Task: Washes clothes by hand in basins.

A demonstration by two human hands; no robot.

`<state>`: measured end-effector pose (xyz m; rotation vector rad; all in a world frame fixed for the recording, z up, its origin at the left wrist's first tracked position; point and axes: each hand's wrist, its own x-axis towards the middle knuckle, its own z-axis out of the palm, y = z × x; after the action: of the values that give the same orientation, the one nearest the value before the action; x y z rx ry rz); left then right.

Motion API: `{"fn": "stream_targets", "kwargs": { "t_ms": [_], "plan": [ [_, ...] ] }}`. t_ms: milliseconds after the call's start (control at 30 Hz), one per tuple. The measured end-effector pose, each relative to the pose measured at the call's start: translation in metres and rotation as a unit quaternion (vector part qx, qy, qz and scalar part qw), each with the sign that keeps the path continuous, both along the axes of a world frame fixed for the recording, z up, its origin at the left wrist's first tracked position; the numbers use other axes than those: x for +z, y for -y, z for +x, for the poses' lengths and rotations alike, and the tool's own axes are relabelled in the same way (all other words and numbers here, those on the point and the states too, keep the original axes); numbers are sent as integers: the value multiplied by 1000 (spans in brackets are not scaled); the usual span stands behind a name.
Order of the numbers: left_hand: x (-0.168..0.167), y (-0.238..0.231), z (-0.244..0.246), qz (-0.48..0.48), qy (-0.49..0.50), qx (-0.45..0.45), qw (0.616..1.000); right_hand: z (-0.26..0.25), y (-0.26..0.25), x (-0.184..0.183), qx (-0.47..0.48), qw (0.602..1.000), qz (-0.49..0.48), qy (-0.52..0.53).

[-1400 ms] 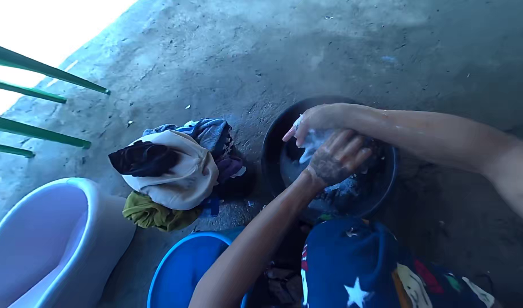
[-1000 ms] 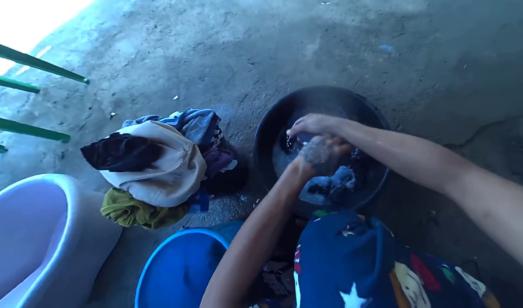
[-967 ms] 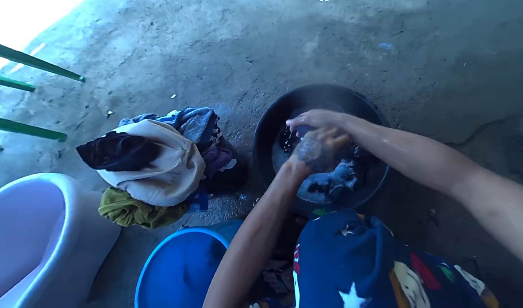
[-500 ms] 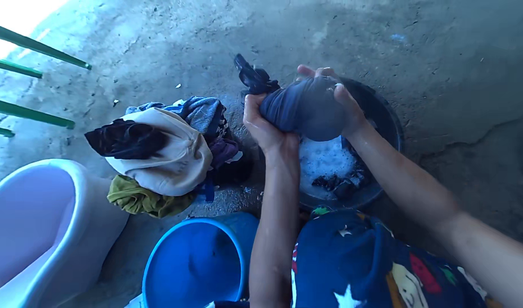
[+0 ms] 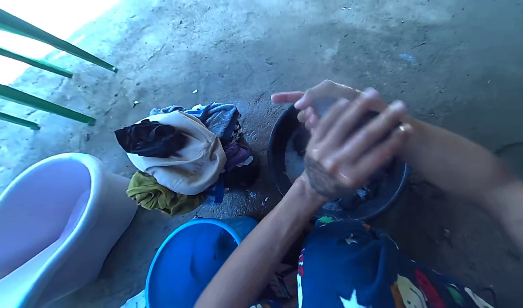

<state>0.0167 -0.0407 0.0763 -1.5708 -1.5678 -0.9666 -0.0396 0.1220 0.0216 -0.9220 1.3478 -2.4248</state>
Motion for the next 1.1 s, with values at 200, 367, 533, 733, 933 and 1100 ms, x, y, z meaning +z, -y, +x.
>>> {"fn": "stream_targets", "kwargs": {
  "t_ms": [200, 367, 533, 733, 933, 1100],
  "plan": [
    [-22, -9, 20, -275, -190, -1, 942, 14, 36, 88, 2, 866, 414, 280],
    [-37, -42, 9, -617, -110, 31, 779, -4, 45, 40, -139, 794, 542, 237],
    [-70, -43, -2, -679, 0, 4, 734, -12, 48, -29, -218, 794, 486, 295],
    [-21, -7, -43, -176, 202, 22, 963, 27, 12, -9, -172, 946, 116, 249],
    [20, 9, -79, 330, 517, 106, 783, 33, 13, -12, -147, 973, -162, 77],
    [18, -13, -57, 423, 568, 211, 674, 10, 47, -19, -287, 917, -269, 68]
  ]
}}
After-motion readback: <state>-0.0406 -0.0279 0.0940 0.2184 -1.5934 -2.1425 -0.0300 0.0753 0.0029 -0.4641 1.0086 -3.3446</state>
